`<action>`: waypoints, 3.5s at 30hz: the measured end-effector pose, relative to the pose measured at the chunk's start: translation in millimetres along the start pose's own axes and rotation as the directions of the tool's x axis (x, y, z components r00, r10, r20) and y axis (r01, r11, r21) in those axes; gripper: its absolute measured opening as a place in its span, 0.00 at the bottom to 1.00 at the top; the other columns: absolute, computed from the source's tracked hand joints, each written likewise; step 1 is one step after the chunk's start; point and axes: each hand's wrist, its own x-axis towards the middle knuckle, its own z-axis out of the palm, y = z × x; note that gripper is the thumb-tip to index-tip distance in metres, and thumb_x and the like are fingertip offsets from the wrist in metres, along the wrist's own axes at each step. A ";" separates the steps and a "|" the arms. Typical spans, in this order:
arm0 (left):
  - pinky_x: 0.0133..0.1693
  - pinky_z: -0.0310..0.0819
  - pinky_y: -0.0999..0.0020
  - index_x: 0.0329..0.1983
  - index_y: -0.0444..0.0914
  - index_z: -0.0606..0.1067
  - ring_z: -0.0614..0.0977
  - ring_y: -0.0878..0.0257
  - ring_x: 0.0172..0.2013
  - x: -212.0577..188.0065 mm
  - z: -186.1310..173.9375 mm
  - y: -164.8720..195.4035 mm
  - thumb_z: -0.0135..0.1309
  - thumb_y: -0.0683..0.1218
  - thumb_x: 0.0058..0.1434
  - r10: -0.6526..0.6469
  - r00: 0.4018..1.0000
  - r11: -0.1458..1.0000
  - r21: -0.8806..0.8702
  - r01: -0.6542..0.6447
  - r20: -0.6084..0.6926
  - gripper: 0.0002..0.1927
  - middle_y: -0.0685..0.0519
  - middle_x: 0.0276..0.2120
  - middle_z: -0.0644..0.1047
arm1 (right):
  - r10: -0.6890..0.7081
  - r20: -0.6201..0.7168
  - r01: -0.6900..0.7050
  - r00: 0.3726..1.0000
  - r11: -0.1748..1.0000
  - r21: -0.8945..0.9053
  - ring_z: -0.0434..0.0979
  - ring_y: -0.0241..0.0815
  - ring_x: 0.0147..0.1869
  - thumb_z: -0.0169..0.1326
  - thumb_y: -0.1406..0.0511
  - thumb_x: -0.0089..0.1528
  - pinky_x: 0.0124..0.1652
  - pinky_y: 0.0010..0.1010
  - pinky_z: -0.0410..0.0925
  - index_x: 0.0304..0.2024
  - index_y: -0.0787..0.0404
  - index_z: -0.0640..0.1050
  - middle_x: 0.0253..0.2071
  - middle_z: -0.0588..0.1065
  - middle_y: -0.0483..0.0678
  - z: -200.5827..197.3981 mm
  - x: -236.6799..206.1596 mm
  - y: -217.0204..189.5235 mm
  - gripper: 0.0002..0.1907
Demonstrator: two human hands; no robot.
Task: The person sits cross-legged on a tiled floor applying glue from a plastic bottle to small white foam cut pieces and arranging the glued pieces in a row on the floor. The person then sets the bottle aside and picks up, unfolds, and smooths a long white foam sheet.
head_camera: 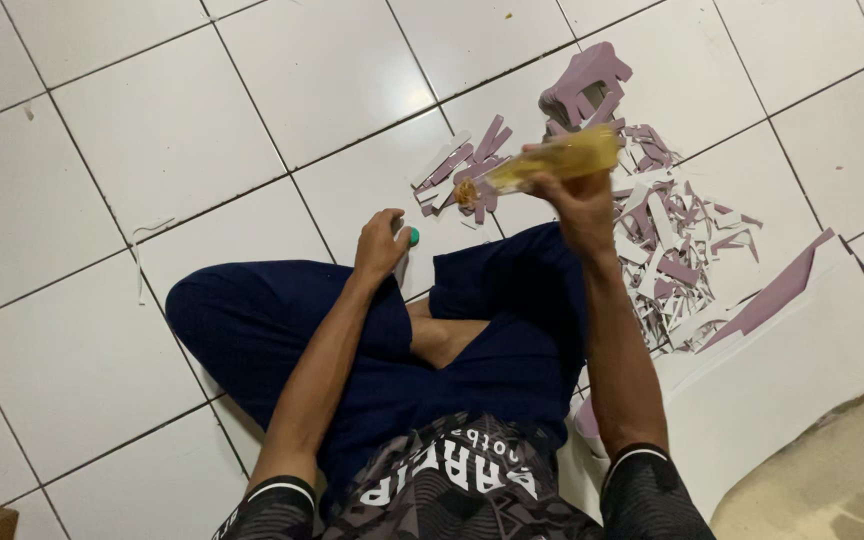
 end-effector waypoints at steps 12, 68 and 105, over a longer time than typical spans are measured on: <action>0.48 0.73 0.48 0.52 0.35 0.77 0.77 0.38 0.49 71.1 32.7 54.4 0.54 0.41 0.59 0.261 0.964 0.940 0.242 -0.241 -0.055 0.17 0.37 0.53 0.74 | 0.037 -0.124 -0.042 0.992 0.998 -0.043 0.79 0.48 0.62 0.66 0.71 0.62 0.61 0.37 0.76 0.61 0.71 0.71 0.58 0.76 0.57 -3.8 13.8 31.3 0.27; 0.68 0.62 0.42 0.48 0.30 0.71 0.70 0.32 0.64 49.3 -38.4 5.5 0.49 0.41 0.68 0.427 0.899 0.884 0.255 -0.393 -0.096 0.10 0.30 0.57 0.71 | 0.120 0.041 -0.125 0.992 0.983 0.138 0.79 0.52 0.63 0.61 0.68 0.66 0.52 0.40 0.81 0.64 0.73 0.63 0.62 0.72 0.61 60.8 45.1 -15.7 0.29; 0.42 0.80 0.74 0.55 0.32 0.79 0.84 0.68 0.38 -37.8 -100.8 178.5 0.60 0.45 0.64 -0.098 0.994 0.862 -0.502 0.065 -0.039 0.18 0.53 0.36 0.82 | 0.170 -0.182 -0.048 0.969 0.843 0.536 0.84 0.57 0.51 0.58 0.63 0.68 0.44 0.43 0.83 0.55 0.68 0.70 0.51 0.77 0.61 33.2 24.8 -31.2 0.19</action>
